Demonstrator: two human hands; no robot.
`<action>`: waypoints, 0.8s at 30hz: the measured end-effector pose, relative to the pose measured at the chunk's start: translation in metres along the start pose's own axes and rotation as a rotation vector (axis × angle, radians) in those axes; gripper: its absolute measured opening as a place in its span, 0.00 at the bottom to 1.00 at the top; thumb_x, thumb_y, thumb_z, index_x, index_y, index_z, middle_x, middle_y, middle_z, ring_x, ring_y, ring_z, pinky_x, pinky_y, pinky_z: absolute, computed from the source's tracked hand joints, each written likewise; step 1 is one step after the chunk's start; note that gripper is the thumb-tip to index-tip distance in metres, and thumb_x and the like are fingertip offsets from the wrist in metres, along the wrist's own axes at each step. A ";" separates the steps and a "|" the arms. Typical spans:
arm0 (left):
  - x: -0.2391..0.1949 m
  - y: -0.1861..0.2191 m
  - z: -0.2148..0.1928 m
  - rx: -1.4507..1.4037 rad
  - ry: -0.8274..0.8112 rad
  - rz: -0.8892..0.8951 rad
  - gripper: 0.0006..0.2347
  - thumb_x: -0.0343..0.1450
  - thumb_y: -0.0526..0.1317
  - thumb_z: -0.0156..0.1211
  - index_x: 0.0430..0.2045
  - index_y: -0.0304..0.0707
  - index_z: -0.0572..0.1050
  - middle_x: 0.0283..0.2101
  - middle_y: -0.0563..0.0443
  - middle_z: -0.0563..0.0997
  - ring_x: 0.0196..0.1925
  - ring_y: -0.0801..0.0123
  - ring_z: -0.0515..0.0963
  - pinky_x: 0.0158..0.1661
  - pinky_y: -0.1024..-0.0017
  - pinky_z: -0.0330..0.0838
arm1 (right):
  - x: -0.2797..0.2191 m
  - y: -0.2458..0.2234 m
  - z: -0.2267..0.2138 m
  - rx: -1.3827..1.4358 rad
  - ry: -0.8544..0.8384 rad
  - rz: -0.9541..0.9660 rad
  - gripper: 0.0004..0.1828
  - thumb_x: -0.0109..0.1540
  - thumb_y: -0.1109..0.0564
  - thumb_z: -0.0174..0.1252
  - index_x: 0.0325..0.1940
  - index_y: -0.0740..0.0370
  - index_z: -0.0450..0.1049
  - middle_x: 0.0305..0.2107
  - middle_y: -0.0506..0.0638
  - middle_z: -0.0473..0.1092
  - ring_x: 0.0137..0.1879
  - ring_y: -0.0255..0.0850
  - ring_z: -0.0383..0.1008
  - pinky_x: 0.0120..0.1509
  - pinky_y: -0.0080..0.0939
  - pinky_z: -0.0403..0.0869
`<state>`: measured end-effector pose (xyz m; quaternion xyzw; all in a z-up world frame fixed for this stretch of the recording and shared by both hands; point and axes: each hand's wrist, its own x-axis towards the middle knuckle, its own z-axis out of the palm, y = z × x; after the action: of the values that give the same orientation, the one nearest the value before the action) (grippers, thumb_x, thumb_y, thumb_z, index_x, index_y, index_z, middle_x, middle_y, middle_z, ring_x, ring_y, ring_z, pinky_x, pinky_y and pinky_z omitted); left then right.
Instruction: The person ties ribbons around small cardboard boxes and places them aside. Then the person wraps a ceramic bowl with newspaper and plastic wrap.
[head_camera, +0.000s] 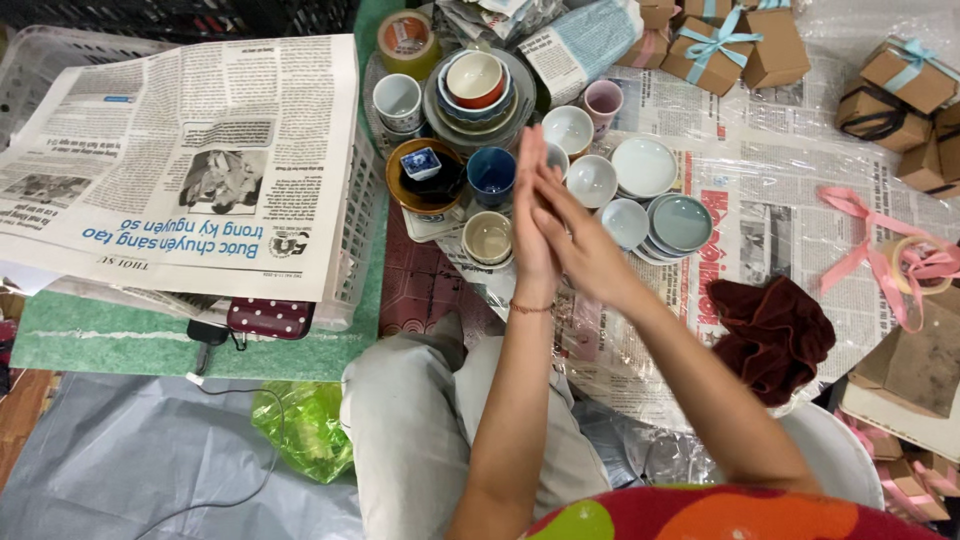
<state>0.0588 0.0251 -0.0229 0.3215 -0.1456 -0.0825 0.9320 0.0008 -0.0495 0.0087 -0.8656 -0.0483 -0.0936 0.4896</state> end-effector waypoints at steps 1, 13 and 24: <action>0.006 -0.003 -0.007 -0.044 0.068 0.006 0.29 0.80 0.50 0.39 0.76 0.33 0.49 0.80 0.44 0.50 0.83 0.60 0.45 0.78 0.62 0.37 | 0.013 0.008 -0.002 0.004 -0.027 0.003 0.24 0.72 0.55 0.48 0.71 0.65 0.65 0.71 0.66 0.59 0.79 0.53 0.55 0.78 0.48 0.57; 0.116 0.003 -0.177 0.783 0.210 -0.130 0.23 0.77 0.36 0.40 0.71 0.30 0.55 0.75 0.38 0.58 0.77 0.56 0.58 0.71 0.65 0.53 | 0.191 0.206 0.006 -0.284 0.316 0.144 0.13 0.67 0.60 0.53 0.51 0.73 0.73 0.39 0.69 0.76 0.49 0.60 0.79 0.56 0.51 0.75; 0.174 -0.002 -0.230 0.947 0.185 -0.310 0.24 0.73 0.34 0.39 0.68 0.26 0.59 0.71 0.37 0.64 0.74 0.55 0.63 0.68 0.69 0.55 | 0.245 0.228 0.015 -0.112 -0.057 0.652 0.16 0.62 0.63 0.54 0.52 0.75 0.75 0.42 0.65 0.76 0.47 0.54 0.83 0.47 0.48 0.79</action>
<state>0.2974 0.1129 -0.1594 0.7328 -0.0343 -0.1160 0.6696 0.2825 -0.1564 -0.1391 -0.8633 0.2229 0.0900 0.4437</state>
